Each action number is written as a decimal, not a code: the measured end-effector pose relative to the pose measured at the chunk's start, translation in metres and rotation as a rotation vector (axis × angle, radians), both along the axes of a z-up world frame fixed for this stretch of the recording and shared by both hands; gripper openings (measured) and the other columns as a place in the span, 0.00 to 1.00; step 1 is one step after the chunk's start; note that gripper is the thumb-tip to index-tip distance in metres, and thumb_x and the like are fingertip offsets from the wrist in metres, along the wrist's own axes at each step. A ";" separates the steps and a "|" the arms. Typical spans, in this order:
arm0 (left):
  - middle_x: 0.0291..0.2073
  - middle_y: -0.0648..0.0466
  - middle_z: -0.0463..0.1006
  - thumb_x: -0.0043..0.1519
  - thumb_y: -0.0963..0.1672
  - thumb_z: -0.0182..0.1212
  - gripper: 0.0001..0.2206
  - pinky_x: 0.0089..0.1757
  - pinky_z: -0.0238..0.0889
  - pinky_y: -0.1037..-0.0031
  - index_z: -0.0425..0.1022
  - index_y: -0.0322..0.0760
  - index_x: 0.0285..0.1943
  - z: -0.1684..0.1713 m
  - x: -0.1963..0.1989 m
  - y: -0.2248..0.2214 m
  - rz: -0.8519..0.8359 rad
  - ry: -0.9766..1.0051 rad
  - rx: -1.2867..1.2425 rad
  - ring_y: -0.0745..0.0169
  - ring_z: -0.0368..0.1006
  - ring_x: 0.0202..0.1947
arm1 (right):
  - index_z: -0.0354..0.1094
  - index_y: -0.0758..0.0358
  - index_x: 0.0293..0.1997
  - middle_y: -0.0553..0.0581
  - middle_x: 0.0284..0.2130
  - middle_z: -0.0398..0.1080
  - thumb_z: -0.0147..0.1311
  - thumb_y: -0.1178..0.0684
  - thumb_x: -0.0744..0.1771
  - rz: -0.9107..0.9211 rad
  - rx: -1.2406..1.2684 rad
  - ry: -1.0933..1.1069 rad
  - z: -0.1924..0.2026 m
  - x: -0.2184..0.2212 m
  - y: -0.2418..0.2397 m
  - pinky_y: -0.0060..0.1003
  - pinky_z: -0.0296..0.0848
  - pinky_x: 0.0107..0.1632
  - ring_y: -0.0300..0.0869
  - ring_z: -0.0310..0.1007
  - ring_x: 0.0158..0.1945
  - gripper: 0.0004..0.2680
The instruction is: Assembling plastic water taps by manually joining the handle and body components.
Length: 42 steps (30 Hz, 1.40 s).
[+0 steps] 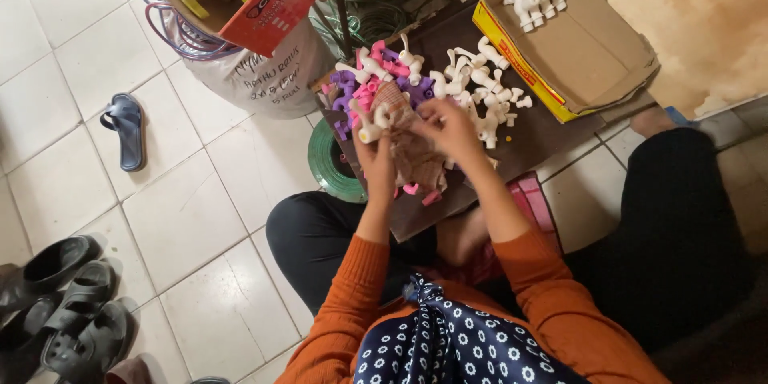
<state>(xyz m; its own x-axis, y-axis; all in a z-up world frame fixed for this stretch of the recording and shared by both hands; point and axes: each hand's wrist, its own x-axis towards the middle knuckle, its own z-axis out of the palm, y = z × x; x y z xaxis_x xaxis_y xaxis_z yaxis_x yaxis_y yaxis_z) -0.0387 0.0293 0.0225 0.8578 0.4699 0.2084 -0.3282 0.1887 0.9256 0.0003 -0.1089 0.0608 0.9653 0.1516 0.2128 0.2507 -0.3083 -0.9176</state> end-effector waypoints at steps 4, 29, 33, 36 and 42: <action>0.45 0.52 0.70 0.58 0.39 0.57 0.16 0.49 0.59 0.70 0.63 0.37 0.54 0.030 -0.017 0.012 -0.036 0.085 -0.135 0.66 0.67 0.45 | 0.64 0.63 0.49 0.65 0.47 0.60 0.59 0.64 0.54 0.149 -0.615 -0.131 -0.036 -0.014 0.030 0.51 0.69 0.51 0.61 0.61 0.51 0.21; 0.31 0.53 0.72 0.53 0.46 0.67 0.15 0.36 0.69 0.71 0.71 0.34 0.43 0.038 0.015 0.022 -0.082 0.281 -0.288 0.67 0.70 0.31 | 0.60 0.66 0.55 0.61 0.50 0.59 0.52 0.52 0.64 -0.241 0.568 0.293 -0.003 0.017 0.034 0.43 0.55 0.59 0.47 0.56 0.56 0.15; 0.28 0.52 0.72 0.55 0.47 0.64 0.14 0.30 0.69 0.75 0.68 0.35 0.40 0.052 0.027 0.013 -0.107 0.324 -0.382 0.66 0.72 0.27 | 0.67 0.61 0.38 0.51 0.37 0.66 0.57 0.55 0.62 -0.018 0.606 0.146 -0.010 0.014 0.059 0.33 0.62 0.51 0.36 0.63 0.44 0.06; 0.40 0.44 0.73 0.58 0.50 0.62 0.20 0.43 0.65 0.65 0.67 0.30 0.50 0.034 0.033 0.030 -0.176 0.309 0.020 0.64 0.66 0.41 | 0.65 0.59 0.36 0.50 0.29 0.65 0.58 0.57 0.62 -0.057 0.397 -0.021 -0.004 0.022 0.059 0.30 0.65 0.43 0.35 0.65 0.37 0.06; 0.35 0.33 0.70 0.56 0.44 0.61 0.16 0.42 0.62 0.58 0.66 0.27 0.46 0.131 0.004 0.015 -0.262 0.014 0.564 0.36 0.70 0.39 | 0.66 0.54 0.36 0.47 0.23 0.65 0.51 0.53 0.65 -0.309 0.306 -0.007 0.033 0.026 0.054 0.29 0.63 0.37 0.33 0.62 0.31 0.02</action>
